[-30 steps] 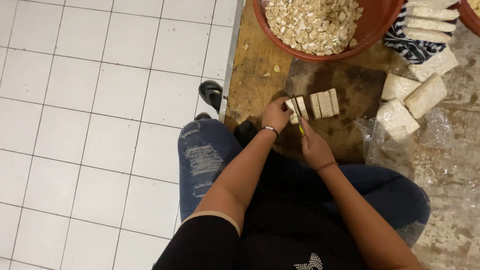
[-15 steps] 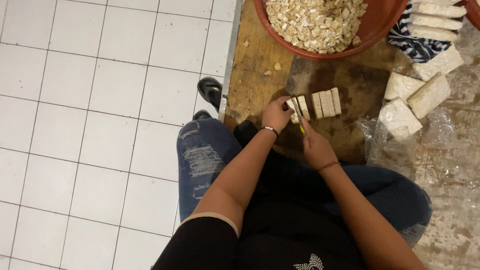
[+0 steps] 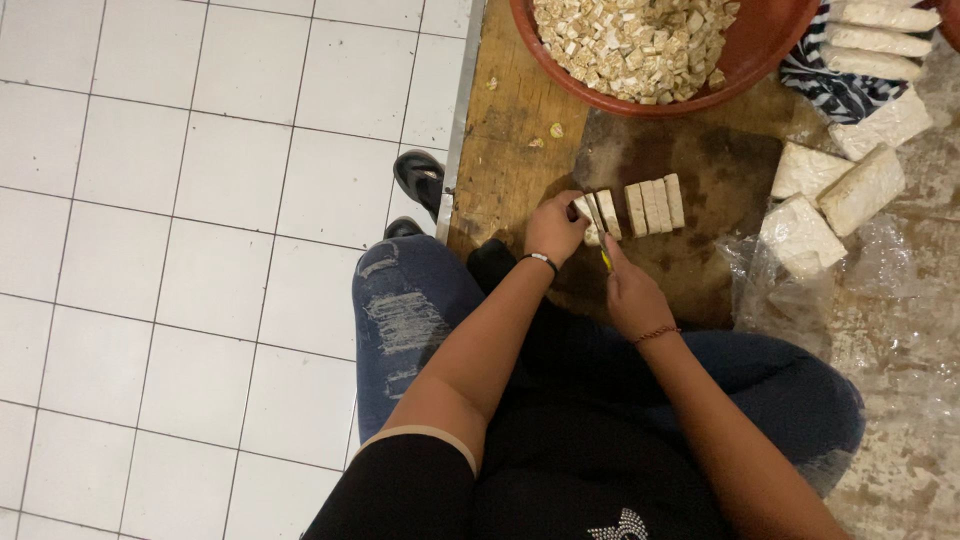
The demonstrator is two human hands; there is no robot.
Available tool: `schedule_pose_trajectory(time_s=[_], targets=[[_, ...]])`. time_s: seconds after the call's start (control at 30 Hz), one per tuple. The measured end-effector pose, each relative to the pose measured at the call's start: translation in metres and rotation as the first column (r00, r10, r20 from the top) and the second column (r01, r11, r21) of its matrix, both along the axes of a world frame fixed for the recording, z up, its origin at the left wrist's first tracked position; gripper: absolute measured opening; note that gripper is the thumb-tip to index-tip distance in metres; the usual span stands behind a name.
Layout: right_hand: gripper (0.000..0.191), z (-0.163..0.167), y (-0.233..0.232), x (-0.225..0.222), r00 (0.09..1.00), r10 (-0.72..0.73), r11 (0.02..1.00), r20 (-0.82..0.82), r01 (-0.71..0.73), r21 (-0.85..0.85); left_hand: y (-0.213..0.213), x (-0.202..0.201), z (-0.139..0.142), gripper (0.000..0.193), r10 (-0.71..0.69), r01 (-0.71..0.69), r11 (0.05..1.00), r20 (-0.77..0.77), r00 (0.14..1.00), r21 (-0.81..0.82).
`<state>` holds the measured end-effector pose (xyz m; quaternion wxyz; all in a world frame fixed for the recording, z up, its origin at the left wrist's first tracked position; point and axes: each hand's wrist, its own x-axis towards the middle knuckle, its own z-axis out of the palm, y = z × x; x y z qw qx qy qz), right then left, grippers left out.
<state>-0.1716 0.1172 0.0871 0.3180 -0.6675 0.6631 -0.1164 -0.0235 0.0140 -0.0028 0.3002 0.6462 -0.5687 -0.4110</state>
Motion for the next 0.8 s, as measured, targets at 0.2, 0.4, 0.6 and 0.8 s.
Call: schedule_pose_trajectory(time_s=[0.2, 0.4, 0.6, 0.8], targets=[[0.061, 0.003, -0.001, 0.001, 1.0, -0.004, 1.0, 0.025, 0.005, -0.017, 0.001, -0.002, -0.002, 0.045, 0.025, -0.025, 1.0, -0.019, 1.0, -0.018], [0.06, 0.001, -0.001, 0.0, 1.0, -0.008, 1.0, -0.01, 0.008, 0.018, 0.002, -0.003, -0.007, 0.047, 0.01, -0.01, 1.0, -0.002, 1.0, -0.014], [0.06, -0.01, -0.009, -0.005, 1.0, 0.018, 1.0, 0.004, -0.018, -0.021, 0.001, -0.001, -0.011, 0.05, -0.018, 0.017, 0.999, -0.02, 1.0, -0.027], [0.063, -0.026, -0.022, -0.007, 0.999, 0.029, 0.999, -0.042, -0.028, 0.024, 0.001, -0.001, -0.013, 0.055, -0.017, 0.018, 1.0, -0.062, 0.998, 0.008]])
